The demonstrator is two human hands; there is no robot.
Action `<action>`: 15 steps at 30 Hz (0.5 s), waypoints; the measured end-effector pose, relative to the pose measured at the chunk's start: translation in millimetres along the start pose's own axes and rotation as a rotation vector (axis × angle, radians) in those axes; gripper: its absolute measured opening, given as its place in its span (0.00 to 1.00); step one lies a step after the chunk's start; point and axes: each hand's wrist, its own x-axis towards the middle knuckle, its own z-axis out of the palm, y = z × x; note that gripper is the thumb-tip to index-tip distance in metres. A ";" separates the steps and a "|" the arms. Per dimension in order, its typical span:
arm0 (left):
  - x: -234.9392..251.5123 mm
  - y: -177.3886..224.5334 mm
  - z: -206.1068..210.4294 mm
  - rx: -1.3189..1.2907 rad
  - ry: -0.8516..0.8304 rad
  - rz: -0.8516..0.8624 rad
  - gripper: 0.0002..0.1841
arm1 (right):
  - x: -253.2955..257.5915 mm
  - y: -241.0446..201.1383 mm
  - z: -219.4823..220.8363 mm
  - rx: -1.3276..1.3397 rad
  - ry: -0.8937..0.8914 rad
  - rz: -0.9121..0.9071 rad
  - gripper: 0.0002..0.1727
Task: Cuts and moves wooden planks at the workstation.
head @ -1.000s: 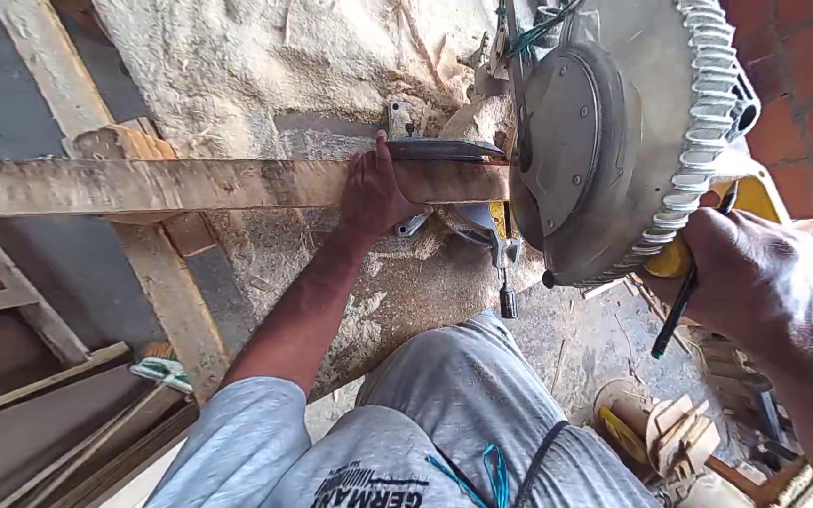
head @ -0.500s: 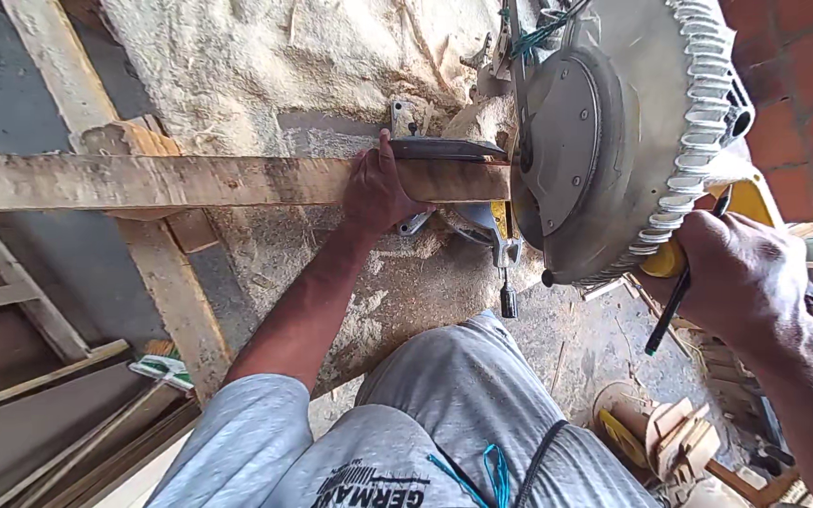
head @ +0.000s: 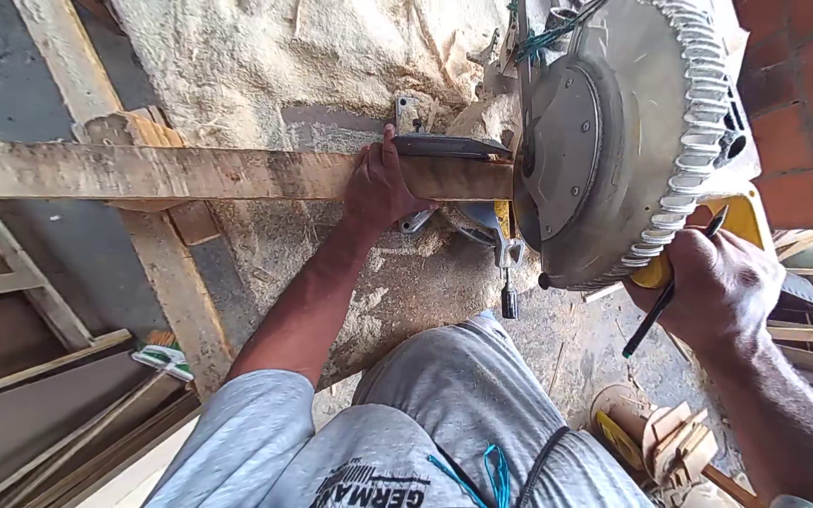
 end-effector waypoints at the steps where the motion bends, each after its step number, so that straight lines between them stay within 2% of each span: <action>1: 0.6 -0.4 0.0 -0.005 -0.003 0.002 0.83 | -3.4 -1.2 5.7 -0.004 0.023 -0.001 0.23; 3: -0.2 -1.0 0.7 0.001 0.002 0.005 0.84 | -13.7 -5.4 20.4 -0.007 0.033 0.012 0.23; 6: -1.7 -2.2 0.2 -0.058 -0.022 -0.004 0.84 | -28.0 -10.6 38.6 0.024 -0.048 0.015 0.22; 9: 2.2 -3.7 -1.4 -0.061 -0.033 -0.004 0.85 | 3.6 4.1 -2.5 0.063 -0.111 0.029 0.22; 10: 0.7 -4.8 -1.4 -0.044 -0.046 0.014 0.85 | 15.4 8.4 -22.6 0.074 -0.061 0.058 0.23; 12: 0.3 -3.3 -4.5 -0.008 -0.083 0.029 0.85 | 38.9 24.9 -51.9 0.079 0.172 0.116 0.26; 15: -16.6 1.6 -19.7 0.050 -0.184 0.072 0.82 | 44.1 53.8 -37.7 0.265 0.638 0.254 0.23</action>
